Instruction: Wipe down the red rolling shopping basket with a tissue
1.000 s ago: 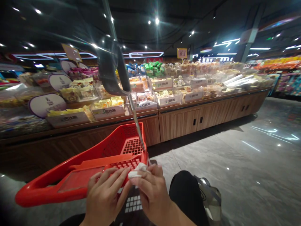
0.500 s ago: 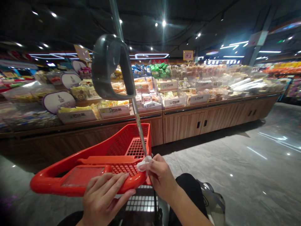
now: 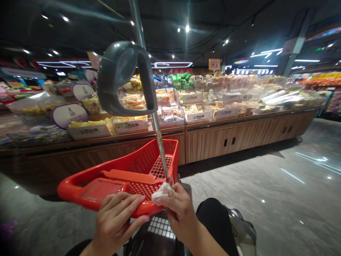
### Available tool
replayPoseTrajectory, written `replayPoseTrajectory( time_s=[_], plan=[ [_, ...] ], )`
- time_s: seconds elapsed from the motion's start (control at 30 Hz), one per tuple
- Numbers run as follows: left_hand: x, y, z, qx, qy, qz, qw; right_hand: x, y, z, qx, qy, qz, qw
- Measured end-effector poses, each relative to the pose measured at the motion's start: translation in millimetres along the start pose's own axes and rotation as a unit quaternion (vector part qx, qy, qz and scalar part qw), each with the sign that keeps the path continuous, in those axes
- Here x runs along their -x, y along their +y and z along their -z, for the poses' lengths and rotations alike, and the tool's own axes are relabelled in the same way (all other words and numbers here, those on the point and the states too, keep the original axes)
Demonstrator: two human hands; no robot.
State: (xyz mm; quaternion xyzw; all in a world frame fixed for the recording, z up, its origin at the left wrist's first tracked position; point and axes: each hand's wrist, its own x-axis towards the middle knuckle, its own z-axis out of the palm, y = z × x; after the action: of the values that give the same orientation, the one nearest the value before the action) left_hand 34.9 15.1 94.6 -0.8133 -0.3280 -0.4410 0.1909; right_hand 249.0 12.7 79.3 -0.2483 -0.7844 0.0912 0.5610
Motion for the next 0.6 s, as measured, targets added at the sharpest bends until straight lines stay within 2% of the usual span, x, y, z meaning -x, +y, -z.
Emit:
replayPoseTrajectory(
  time_s=[0.13,0.2,0.3,0.37,0.6],
  plan=[
    [-1,-7,4,-0.006,-0.015,-0.026,1.000,4,-9,-2,-0.005,-0.041,0.029,0.999],
    [-3,-10,5,-0.011,-0.024,-0.039,0.999,3,1,-4,0.001,-0.012,0.020,1.000],
    [-5,-15,7,-0.019,-0.039,-0.060,0.997,1,15,-7,0.021,0.056,-0.040,0.997],
    [-6,-18,8,-0.018,-0.048,-0.073,0.996,1,15,-11,0.028,0.076,-0.059,0.995],
    [-6,-34,12,-0.005,-0.076,-0.094,0.993,5,-14,-19,0.017,0.002,0.023,1.000]
  ],
)
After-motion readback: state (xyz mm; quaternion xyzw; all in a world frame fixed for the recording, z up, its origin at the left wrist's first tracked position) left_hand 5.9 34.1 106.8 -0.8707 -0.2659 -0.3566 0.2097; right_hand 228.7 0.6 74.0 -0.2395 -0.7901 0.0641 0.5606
